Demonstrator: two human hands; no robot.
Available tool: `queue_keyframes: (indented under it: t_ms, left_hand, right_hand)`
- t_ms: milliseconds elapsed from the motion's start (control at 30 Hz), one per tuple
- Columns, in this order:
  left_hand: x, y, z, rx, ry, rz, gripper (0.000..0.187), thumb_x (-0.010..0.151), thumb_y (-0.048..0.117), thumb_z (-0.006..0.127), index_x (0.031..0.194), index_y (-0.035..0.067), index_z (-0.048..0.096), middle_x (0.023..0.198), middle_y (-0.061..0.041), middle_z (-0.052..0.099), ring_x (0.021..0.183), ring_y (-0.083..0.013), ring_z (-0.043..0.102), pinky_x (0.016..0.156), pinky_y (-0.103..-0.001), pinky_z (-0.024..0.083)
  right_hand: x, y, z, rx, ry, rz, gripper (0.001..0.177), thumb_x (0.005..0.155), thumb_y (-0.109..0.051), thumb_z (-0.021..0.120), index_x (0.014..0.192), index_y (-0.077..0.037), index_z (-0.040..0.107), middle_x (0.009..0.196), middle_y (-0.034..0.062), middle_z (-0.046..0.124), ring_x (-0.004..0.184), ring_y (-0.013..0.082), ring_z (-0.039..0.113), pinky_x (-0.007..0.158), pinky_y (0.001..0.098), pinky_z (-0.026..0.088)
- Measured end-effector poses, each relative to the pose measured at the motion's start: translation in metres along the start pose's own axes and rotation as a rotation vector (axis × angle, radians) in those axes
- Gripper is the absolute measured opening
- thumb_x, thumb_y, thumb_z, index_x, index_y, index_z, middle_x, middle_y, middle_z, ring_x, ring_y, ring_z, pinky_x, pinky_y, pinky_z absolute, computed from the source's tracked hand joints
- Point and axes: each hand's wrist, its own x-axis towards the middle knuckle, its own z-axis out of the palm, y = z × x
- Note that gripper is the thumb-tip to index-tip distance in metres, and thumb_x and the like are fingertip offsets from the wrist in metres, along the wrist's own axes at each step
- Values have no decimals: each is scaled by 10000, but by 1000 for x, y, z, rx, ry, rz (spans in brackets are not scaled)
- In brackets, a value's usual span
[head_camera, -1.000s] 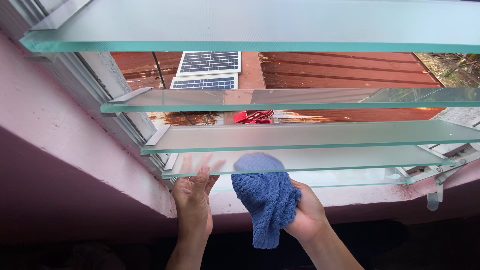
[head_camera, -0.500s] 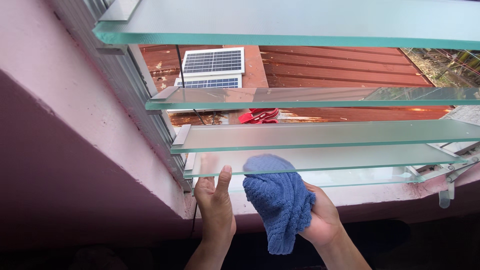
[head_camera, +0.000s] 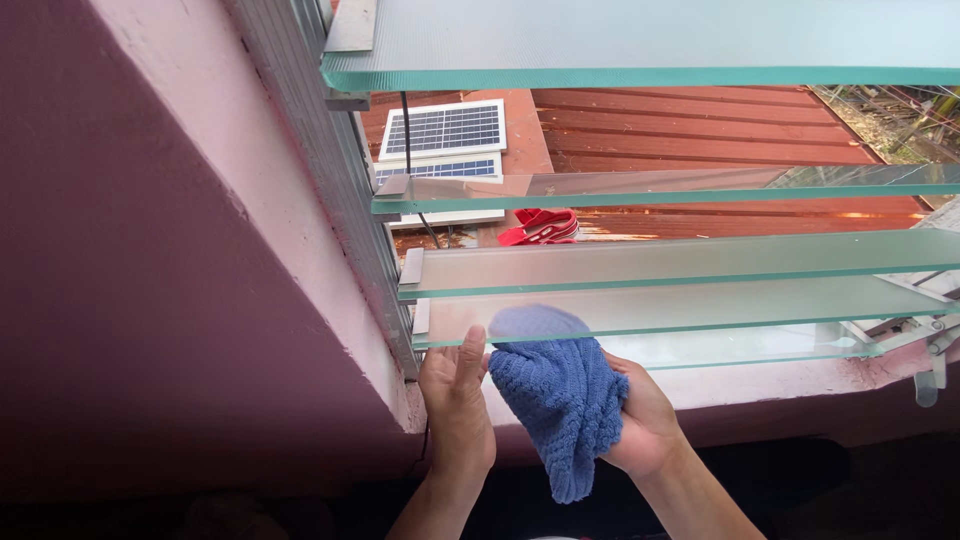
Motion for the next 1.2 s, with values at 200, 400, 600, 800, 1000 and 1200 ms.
queue_keyframes:
  t_ms: [200,400,600,800,1000,1200]
  left_hand:
    - [-2,16,-27,12,54,-116,492,986,465,522,1155,26,663,1146,-106,709,1166,-183,669,935,-455,558]
    - [0,16,-29,83,124,-166,390,1000,387,570,1126,41,698,1049,-78,689,989,-195,633,860,-404,535]
    - [7,19,-29,118,57,-137,398,1016,349,563,1122,-15,685,1039,-77,706,982,-110,654,911,-279,520]
    - [3,18,-25,72,53,-174,391,1042,335,537,1071,-33,665,981,-109,708,908,-171,667,815,-310,559]
    - [4,9,-18,235,109,-133,465,1032,397,507,1133,-30,661,1075,-123,675,1029,-188,662,755,-383,587]
    - [6,17,-9,176,25,-195,541,995,410,442,1195,-82,545,1241,-267,600,1212,-429,677,649,-527,646]
  right_hand:
    - [44,7,4,-48,-4,-73,428,1042,-138,349,1330,136,508,1279,298,620,1162,367,655,1016,494,538]
    - [62,37,16,78,-42,11,430,1062,-128,349,1349,172,461,1305,325,581,1190,394,627,1043,514,527]
    - [25,38,25,110,-22,200,456,1033,-166,401,1340,160,484,1272,340,603,1160,408,638,1010,525,529]
    - [71,34,16,156,-44,237,434,1025,-130,363,1336,153,468,1288,345,586,1185,418,625,1054,533,501]
    - [30,-2,-6,194,9,187,434,1044,-113,350,1345,185,443,1271,345,575,1179,408,632,1050,527,502]
    - [21,-84,-26,174,17,-61,480,1059,-208,375,1384,127,486,1376,300,586,1276,391,574,1078,516,458]
